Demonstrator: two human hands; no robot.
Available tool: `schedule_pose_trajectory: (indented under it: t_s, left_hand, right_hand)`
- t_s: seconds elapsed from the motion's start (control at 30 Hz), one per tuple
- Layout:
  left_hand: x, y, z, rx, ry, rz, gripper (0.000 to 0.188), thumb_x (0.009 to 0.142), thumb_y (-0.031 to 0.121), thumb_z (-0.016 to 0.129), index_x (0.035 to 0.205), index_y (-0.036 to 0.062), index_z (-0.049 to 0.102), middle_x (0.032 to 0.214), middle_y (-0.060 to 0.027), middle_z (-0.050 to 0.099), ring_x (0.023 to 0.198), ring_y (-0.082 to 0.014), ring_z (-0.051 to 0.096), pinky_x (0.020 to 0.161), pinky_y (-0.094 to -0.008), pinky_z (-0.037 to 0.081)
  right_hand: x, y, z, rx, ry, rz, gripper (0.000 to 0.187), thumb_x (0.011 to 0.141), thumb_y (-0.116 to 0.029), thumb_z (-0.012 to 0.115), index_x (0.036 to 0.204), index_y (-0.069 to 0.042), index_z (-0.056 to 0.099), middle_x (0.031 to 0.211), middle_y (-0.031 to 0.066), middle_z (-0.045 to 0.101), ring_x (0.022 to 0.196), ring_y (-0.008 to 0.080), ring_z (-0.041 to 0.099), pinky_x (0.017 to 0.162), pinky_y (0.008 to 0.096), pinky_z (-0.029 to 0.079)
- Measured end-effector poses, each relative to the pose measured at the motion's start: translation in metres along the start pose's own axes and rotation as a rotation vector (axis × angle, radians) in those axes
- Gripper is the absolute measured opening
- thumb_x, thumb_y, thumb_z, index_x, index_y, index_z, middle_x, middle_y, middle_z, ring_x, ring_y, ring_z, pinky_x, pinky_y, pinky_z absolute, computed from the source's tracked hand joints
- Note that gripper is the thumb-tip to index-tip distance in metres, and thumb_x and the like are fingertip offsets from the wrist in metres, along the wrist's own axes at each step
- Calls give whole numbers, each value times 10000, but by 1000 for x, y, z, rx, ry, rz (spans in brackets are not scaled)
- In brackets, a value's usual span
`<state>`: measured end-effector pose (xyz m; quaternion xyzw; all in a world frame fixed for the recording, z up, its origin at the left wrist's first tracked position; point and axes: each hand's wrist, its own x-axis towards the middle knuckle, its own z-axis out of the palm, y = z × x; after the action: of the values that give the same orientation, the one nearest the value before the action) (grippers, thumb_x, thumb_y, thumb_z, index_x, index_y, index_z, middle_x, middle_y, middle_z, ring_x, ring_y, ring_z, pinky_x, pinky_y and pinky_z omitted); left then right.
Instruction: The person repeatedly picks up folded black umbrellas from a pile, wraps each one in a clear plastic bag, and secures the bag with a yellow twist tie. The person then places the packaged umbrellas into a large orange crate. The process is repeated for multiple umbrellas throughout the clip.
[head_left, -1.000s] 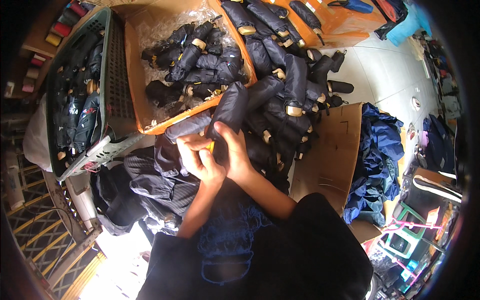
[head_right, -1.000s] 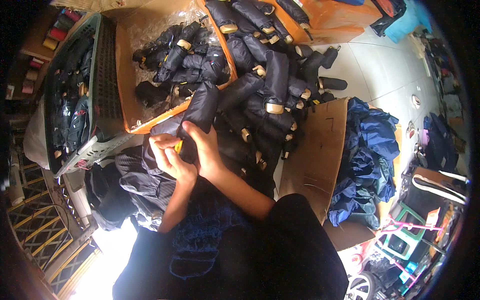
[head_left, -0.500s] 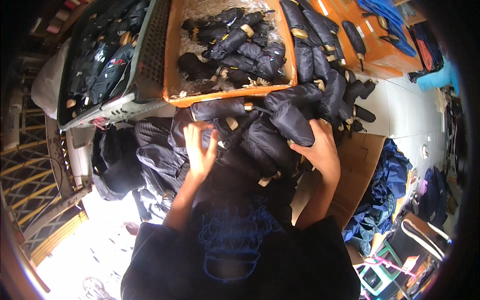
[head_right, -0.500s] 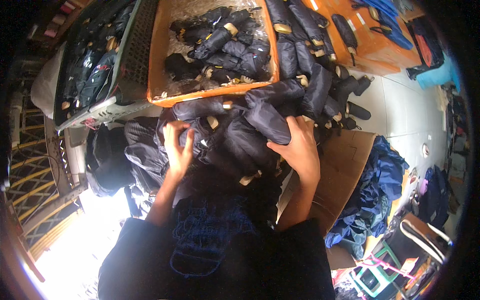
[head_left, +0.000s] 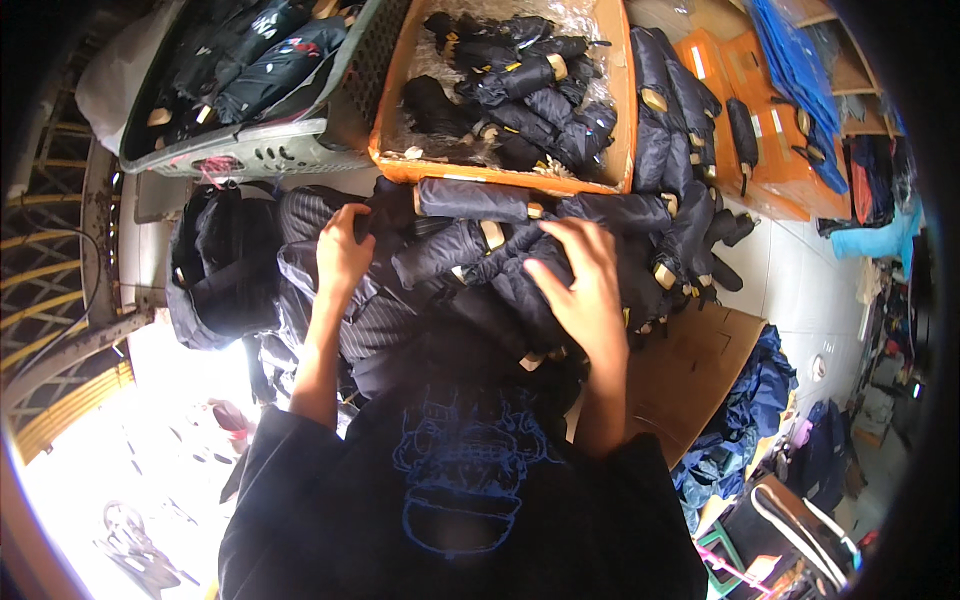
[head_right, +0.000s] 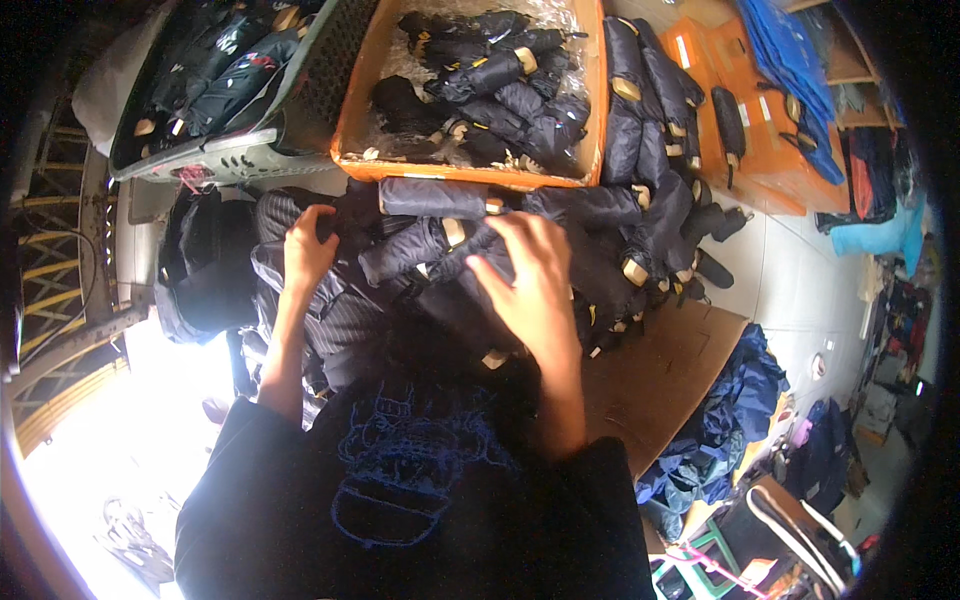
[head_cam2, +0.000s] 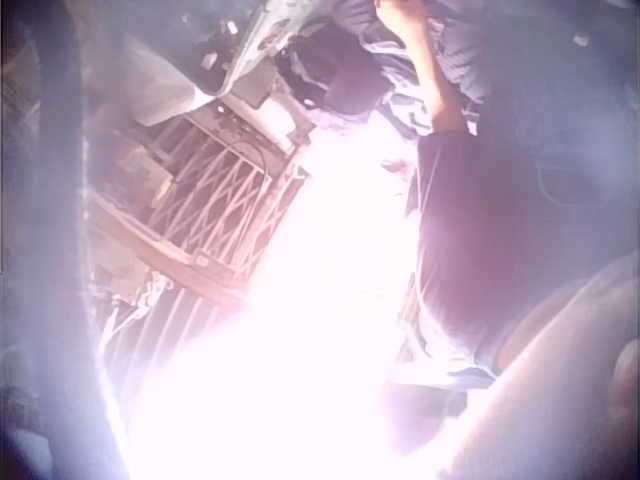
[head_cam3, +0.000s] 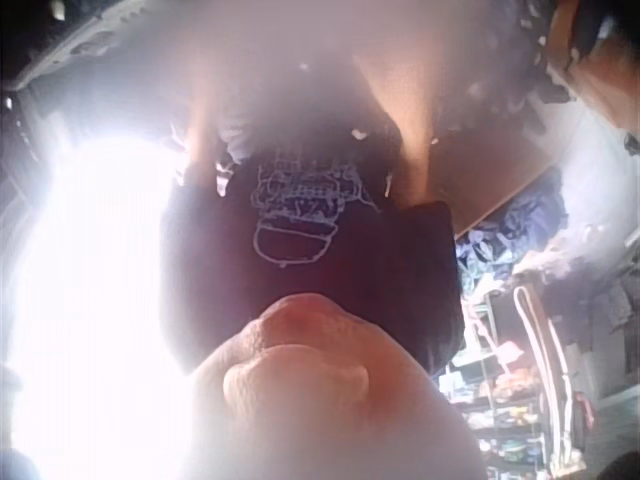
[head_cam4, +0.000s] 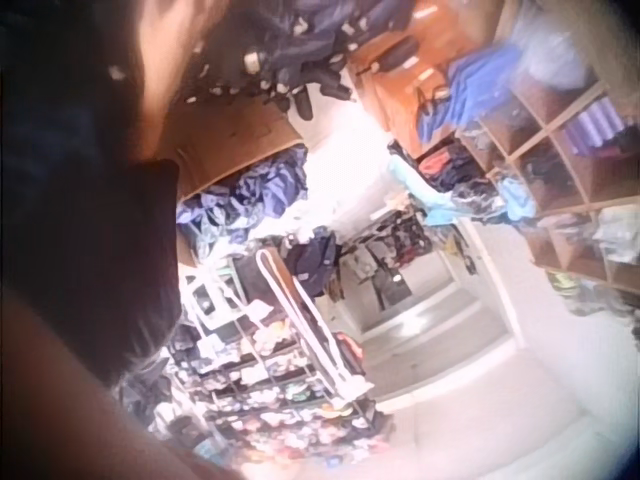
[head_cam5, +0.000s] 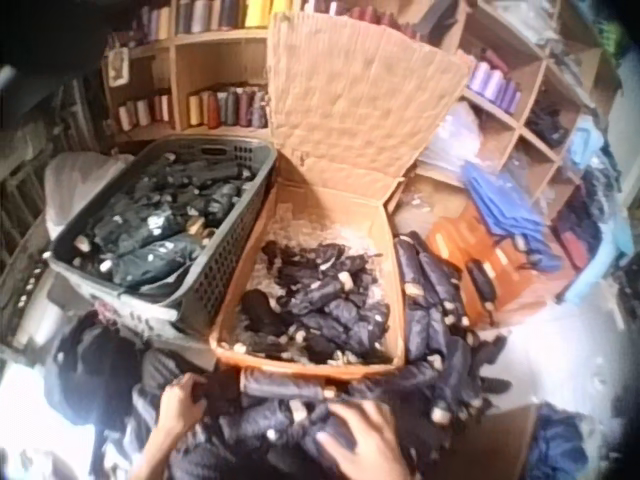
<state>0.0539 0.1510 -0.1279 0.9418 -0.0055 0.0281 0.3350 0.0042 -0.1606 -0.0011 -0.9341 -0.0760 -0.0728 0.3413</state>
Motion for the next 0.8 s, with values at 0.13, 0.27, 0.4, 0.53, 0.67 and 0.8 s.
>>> schedule_pose_trajectory:
  t_s: [0.13, 0.27, 0.4, 0.53, 0.67, 0.8]
  left_hand:
    - [0, 27, -54, -468, -230, -117, 363, 798, -19, 607, 1157, 32, 627, 1036, -85, 685, 841, -184, 650, 783, -301, 511]
    - [-14, 46, -78, -839, -480, -46, 315, 880, -3, 575, 1194, 2, 610, 979, -45, 650, 717, -98, 596, 678, -251, 500]
    - [-11, 43, -83, -989, -739, -125, 308, 904, -6, 555, 1209, -27, 593, 975, -73, 633, 636, -98, 593, 583, -243, 497]
    - [-11, 17, -70, -954, -517, -236, 346, 945, 98, 583, 1271, -9, 540, 1104, -105, 619, 730, -126, 639, 677, -255, 504]
    - [-6, 42, -59, -1097, -428, 42, 571, 897, 214, 706, 1376, 39, 447, 1257, -119, 580, 1109, -170, 570, 949, -348, 472]
    - [-1, 27, -42, -952, -441, -216, 295, 900, 173, 707, 1135, 24, 607, 927, -48, 675, 769, -88, 621, 681, -234, 528]
  right_hand:
    - [16, -17, 40, 232, -65, -52, 473, 802, -139, 745, 1228, -21, 575, 1181, 175, 567, 1110, 350, 539, 978, 421, 423]
    - [33, -25, 74, 381, -222, -252, 822, 669, -64, 819, 1408, -106, 464, 1413, 154, 437, 1288, 374, 443, 1073, 442, 377]
    - [36, -11, 78, 437, -351, -294, 355, 691, 61, 661, 1038, -8, 634, 1008, 144, 657, 944, 300, 642, 823, 422, 489]
    - [41, -8, 62, 476, -370, -112, 196, 732, 96, 588, 904, 15, 636, 789, 118, 646, 757, 206, 643, 684, 356, 491]
    - [40, 3, 60, 758, -593, 303, 112, 894, -26, 581, 881, 38, 672, 751, 65, 659, 654, 87, 598, 581, 247, 468]
    - [46, 9, 62, 707, -721, 393, 266, 956, -212, 615, 897, 34, 696, 701, 58, 659, 569, 72, 575, 514, 221, 457]
